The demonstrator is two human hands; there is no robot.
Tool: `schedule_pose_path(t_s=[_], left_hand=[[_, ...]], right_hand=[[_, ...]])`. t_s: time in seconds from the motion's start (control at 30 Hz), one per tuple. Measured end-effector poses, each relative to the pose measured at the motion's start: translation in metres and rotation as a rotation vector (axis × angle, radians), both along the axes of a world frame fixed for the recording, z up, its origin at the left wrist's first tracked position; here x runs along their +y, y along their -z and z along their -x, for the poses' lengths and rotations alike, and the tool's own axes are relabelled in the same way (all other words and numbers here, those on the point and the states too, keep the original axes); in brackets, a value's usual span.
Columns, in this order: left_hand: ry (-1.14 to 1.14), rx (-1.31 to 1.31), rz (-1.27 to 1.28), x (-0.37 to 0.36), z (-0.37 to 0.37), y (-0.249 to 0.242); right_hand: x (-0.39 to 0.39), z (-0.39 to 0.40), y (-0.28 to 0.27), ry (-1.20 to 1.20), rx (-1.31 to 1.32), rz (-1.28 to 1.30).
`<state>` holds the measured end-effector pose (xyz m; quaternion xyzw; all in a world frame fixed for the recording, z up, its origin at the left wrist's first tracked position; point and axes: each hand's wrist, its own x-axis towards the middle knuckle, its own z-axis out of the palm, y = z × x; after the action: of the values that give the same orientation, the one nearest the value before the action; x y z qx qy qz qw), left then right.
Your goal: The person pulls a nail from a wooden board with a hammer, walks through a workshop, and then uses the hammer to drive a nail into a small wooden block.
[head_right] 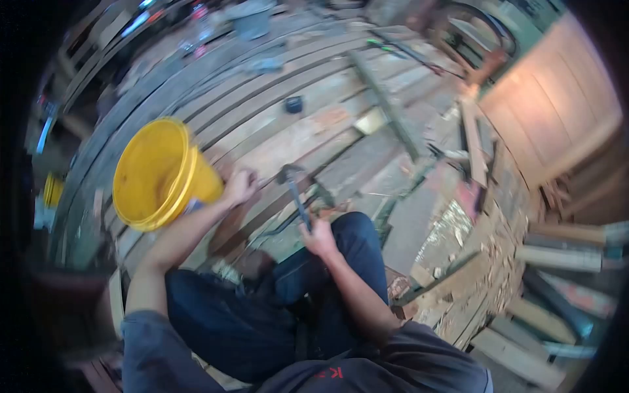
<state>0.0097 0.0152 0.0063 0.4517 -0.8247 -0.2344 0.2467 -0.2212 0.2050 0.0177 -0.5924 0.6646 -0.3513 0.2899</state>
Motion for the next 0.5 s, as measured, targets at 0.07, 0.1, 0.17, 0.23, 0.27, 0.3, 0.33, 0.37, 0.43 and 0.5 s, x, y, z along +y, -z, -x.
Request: schedule_pose_path(t_s=[0.07,0.1,0.17,0.23,0.27,0.3,0.33,0.37,0.43,0.5], left_hand=[[0.013,0.053,-0.030,-0.003,-0.001,-0.002],[-0.005,0.059,-0.084,-0.007,-0.002,-0.001],[-0.018,0.079,-0.195,-0.010,-0.002,0.002],[-0.060,0.074,-0.290,-0.012,-0.001,0.004],[-0.081,0.070,-0.337,-0.013,-0.001,0.005],[-0.086,0.076,-0.326,-0.013,-0.001,0.007],[-0.089,0.079,-0.312,-0.014,-0.002,0.009],[-0.088,0.082,-0.299,-0.014,-0.001,0.011],[-0.081,0.061,-0.300,-0.013,-0.001,0.009],[-0.079,0.047,-0.313,-0.015,-0.001,0.008]], right_hand=[[0.001,-0.006,-0.018,0.012,-0.031,-0.129],[0.000,-0.007,-0.028,0.012,-0.007,-0.163],[0.001,-0.009,-0.034,-0.031,0.078,-0.099],[0.000,-0.011,-0.038,-0.067,0.182,-0.067],[-0.001,-0.011,-0.040,-0.089,0.197,-0.058],[-0.001,-0.014,-0.048,-0.103,0.197,-0.034],[-0.002,-0.017,-0.055,-0.113,0.194,-0.008],[-0.002,-0.020,-0.061,-0.120,0.192,0.018],[-0.004,-0.022,-0.063,-0.134,0.238,0.054],[-0.007,-0.023,-0.060,-0.134,0.299,0.064]])
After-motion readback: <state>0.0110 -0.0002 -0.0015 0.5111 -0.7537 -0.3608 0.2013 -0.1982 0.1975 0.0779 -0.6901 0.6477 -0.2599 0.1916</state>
